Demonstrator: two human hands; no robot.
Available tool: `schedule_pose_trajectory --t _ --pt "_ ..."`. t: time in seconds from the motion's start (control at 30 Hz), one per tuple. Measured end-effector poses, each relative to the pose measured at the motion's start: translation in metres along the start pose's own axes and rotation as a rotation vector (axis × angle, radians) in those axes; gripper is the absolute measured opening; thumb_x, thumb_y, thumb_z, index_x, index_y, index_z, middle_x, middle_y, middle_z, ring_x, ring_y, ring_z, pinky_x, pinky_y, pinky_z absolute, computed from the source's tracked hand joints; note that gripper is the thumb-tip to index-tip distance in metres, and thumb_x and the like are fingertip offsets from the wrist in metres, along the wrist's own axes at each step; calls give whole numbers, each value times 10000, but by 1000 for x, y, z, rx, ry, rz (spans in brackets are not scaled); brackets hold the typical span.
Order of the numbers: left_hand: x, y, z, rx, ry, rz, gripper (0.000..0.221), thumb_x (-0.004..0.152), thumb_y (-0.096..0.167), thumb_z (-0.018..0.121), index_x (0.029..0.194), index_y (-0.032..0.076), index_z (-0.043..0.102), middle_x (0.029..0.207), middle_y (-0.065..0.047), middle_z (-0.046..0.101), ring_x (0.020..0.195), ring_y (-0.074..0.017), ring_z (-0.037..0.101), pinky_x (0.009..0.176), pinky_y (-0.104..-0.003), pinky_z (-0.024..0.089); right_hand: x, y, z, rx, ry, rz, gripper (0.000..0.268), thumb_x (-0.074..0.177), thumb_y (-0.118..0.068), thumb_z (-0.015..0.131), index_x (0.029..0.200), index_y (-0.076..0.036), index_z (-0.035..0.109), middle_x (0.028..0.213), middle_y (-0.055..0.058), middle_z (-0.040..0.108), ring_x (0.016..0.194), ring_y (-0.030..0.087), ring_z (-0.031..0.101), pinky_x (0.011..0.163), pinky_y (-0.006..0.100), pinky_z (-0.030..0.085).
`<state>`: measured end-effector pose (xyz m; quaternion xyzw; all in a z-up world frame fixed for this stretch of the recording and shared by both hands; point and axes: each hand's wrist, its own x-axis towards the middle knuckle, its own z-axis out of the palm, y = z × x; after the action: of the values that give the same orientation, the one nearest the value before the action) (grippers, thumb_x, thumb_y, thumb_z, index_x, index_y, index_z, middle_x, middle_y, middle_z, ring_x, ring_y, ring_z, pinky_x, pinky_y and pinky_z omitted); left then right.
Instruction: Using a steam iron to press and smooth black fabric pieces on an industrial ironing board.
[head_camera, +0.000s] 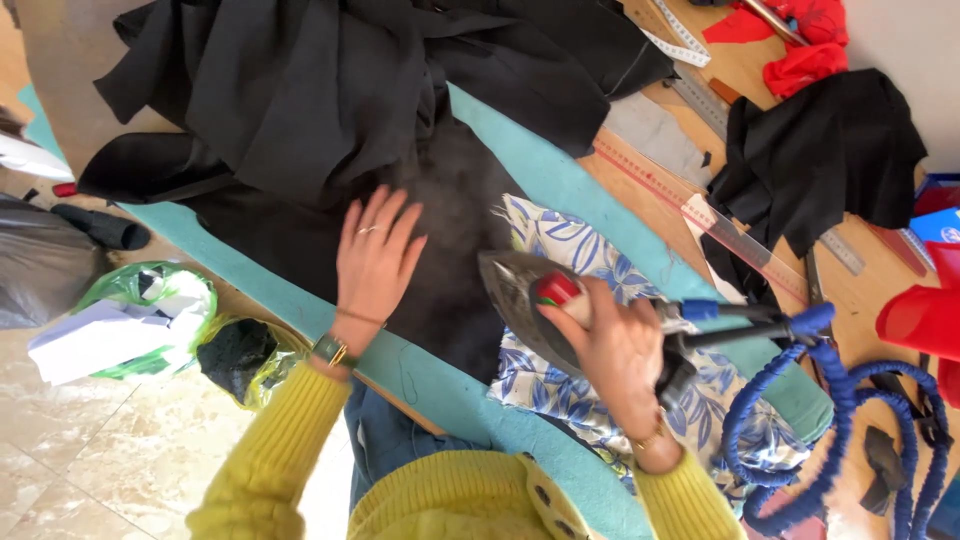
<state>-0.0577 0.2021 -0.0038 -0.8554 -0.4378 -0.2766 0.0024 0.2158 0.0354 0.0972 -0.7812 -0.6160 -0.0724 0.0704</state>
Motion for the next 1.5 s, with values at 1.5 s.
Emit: schedule_pose_trajectory --t 1.5 --pt "-22 -15 -4 -40 -180 -160 625 1067 541 439 1611 238 388 1720 26 238 1576 -209 183 1257 -582 73 -28 50 -2 -355 -77 134 615 947 -820 496 1059 -229 619 570 68 653 701 286 754 737 373 595"
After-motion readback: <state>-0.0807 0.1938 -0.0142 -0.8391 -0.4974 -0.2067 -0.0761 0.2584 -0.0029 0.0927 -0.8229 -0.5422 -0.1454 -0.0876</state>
